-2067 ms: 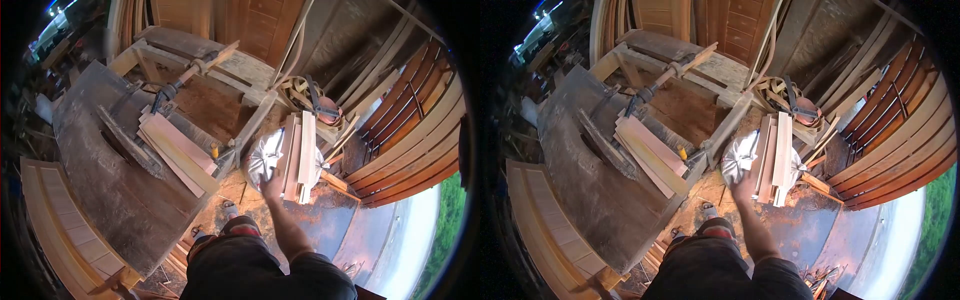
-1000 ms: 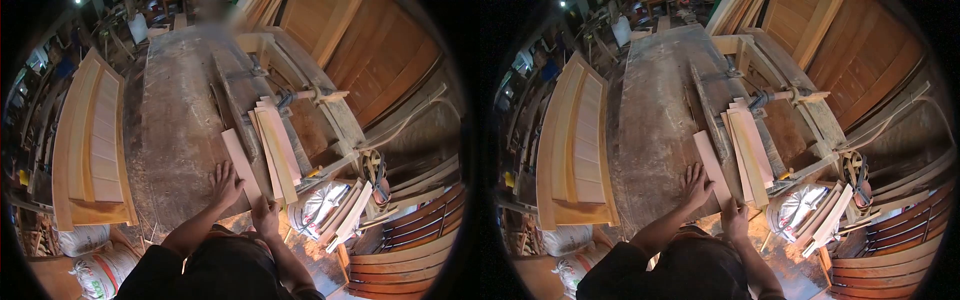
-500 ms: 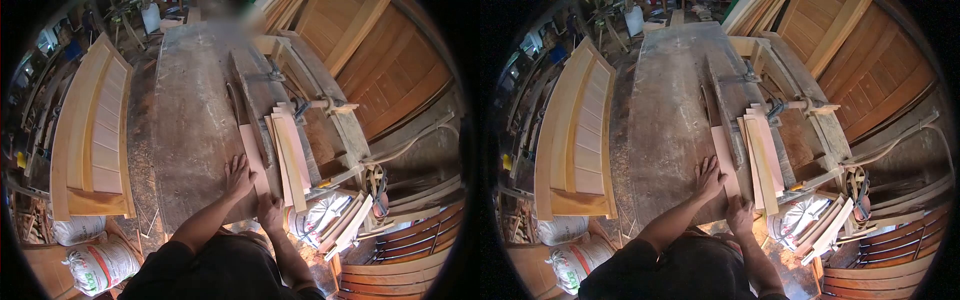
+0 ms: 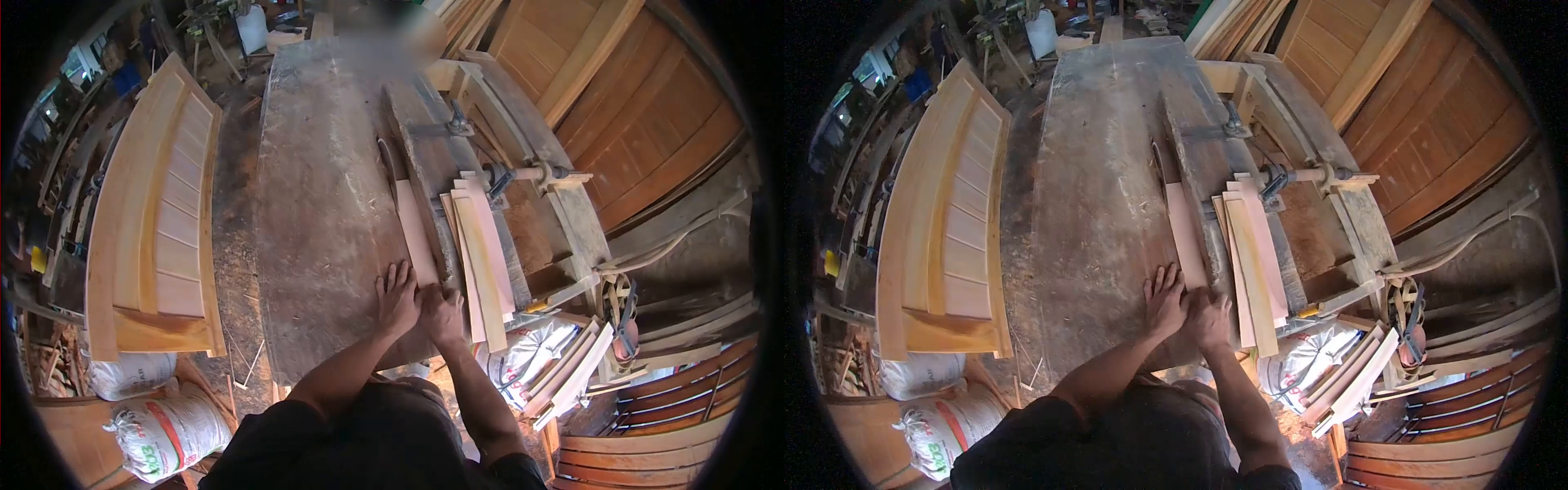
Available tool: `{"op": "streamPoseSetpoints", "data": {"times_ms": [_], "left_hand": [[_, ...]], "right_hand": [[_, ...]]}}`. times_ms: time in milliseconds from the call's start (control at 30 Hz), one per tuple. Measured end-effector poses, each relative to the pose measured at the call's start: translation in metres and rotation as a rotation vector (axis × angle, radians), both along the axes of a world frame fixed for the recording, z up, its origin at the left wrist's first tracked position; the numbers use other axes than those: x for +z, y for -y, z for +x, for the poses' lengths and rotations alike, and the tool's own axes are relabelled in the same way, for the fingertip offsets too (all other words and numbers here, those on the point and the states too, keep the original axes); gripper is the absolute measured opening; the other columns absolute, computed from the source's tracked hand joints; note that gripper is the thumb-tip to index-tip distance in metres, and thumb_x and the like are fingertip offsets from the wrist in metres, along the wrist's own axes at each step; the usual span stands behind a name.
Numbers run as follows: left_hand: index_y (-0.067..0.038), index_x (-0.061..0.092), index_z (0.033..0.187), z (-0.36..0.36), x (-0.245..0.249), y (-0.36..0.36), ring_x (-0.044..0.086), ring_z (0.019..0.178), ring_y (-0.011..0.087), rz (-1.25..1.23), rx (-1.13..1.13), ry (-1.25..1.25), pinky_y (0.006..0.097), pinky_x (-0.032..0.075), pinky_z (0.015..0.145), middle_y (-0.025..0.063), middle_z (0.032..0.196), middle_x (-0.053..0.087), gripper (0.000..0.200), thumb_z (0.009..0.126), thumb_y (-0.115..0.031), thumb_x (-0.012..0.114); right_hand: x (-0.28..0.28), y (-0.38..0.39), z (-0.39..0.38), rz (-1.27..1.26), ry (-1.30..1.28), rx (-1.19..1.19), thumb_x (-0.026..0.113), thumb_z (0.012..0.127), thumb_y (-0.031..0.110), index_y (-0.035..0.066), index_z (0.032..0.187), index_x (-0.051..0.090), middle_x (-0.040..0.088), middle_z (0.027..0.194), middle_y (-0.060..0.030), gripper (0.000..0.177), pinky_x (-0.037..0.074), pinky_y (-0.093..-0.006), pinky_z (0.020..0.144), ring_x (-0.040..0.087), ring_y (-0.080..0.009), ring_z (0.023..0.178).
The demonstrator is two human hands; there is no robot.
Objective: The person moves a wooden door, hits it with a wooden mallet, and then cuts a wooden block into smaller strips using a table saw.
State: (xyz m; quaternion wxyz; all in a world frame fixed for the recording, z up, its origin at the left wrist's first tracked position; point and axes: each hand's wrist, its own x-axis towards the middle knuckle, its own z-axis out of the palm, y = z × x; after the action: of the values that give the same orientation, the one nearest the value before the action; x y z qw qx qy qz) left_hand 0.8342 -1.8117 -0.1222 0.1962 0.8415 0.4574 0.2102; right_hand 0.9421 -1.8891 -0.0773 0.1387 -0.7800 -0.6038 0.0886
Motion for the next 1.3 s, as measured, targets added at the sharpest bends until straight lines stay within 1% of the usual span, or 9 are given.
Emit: {"op": "streamPoseSetpoints", "data": {"times_ms": [100,300,400,600,800,1033,1167,1200,1300], "left_hand": [[-0.001,0.051,0.146,0.000,0.001,-0.003,0.032,0.151,0.0415,0.015,0.020,0.038,0.0640,0.020,0.119,0.0188,0.160,0.042,0.060,0.097,-0.034,0.061],[0.000,0.053,0.145,0.002,0.000,-0.006,0.034,0.150,0.0421,0.010,0.045,0.071,0.0644,0.021,0.119,0.0185,0.160,0.042,0.060,0.097,-0.035,0.060],[-0.001,0.053,0.145,0.006,0.000,-0.020,0.032,0.151,0.0414,-0.011,0.066,0.068,0.0634,0.020,0.120,0.0183,0.161,0.041,0.059,0.098,-0.035,0.059],[-0.003,0.054,0.145,0.011,0.004,-0.056,0.029,0.153,0.0403,-0.055,0.122,0.092,0.0608,0.020,0.121,0.0184,0.162,0.039,0.054,0.099,-0.031,0.057],[-0.004,0.059,0.140,0.018,-0.001,-0.072,0.030,0.151,0.0421,-0.034,0.171,0.127,0.0605,0.020,0.121,0.0187,0.161,0.040,0.049,0.096,-0.026,0.061],[-0.004,0.066,0.130,0.000,0.007,-0.008,0.032,0.149,0.0418,-0.063,0.032,0.161,0.0619,0.023,0.120,0.0153,0.156,0.046,0.043,0.091,-0.023,0.066],[-0.004,0.065,0.128,-0.035,0.016,0.082,0.036,0.147,0.0411,-0.110,-0.197,0.171,0.0614,0.025,0.119,0.0134,0.150,0.051,0.044,0.090,-0.026,0.069],[-0.005,0.064,0.130,-0.043,0.024,0.098,0.037,0.146,0.0414,-0.141,-0.239,0.108,0.0605,0.027,0.117,0.0138,0.148,0.052,0.046,0.090,-0.029,0.070],[-0.006,0.064,0.129,-0.054,0.027,0.100,0.049,0.134,0.0381,-0.168,-0.367,0.129,0.0557,0.035,0.111,0.0129,0.141,0.056,0.042,0.092,-0.026,0.069]], "right_hand": [[-0.011,0.024,0.017,0.022,0.216,0.321,0.063,0.089,0.020,0.006,0.142,0.055,0.046,0.152,-0.0158,0.055,0.039,-0.0537,0.109,0.047,-0.0399,0.130],[-0.001,0.031,0.034,-0.116,0.260,0.392,0.066,0.092,0.032,0.009,0.146,0.053,0.051,0.147,-0.0148,0.060,0.038,-0.0604,0.107,0.043,-0.0386,0.136],[-0.006,0.017,0.034,-0.016,0.447,0.414,0.055,0.100,0.043,0.010,0.148,0.052,0.050,0.151,-0.0122,0.059,0.036,-0.0647,0.107,0.041,-0.0338,0.140],[-0.006,-0.033,0.025,-0.084,0.683,0.393,0.053,0.100,0.047,0.008,0.151,0.049,0.052,0.150,-0.0117,0.064,0.022,-0.0718,0.116,0.031,-0.0346,0.150],[-0.004,-0.073,0.018,-0.172,0.732,0.340,0.053,0.099,0.037,0.008,0.151,0.049,0.050,0.153,-0.0101,0.060,0.015,-0.0747,0.118,0.028,-0.0335,0.153],[-0.012,0.007,0.005,-0.220,0.458,0.267,0.053,0.100,0.039,0.008,0.153,0.045,0.040,0.161,-0.0121,0.063,0.008,-0.0797,0.116,0.026,-0.0338,0.154],[0.018,0.130,-0.017,-0.118,0.243,0.206,0.068,0.092,0.045,0.006,0.141,0.055,0.051,0.147,-0.0203,0.064,0.018,-0.0819,0.111,0.042,-0.0406,0.141],[0.027,0.148,-0.024,-0.149,0.225,0.156,0.072,0.090,0.040,0.005,0.141,0.055,0.052,0.142,-0.0236,0.064,0.030,-0.0739,0.111,0.046,-0.0417,0.135],[0.028,0.159,-0.023,0.001,-0.074,0.017,0.078,0.086,0.024,0.002,0.139,0.055,0.055,0.135,-0.0262,0.062,0.045,-0.0583,0.106,0.053,-0.0448,0.125]]}}
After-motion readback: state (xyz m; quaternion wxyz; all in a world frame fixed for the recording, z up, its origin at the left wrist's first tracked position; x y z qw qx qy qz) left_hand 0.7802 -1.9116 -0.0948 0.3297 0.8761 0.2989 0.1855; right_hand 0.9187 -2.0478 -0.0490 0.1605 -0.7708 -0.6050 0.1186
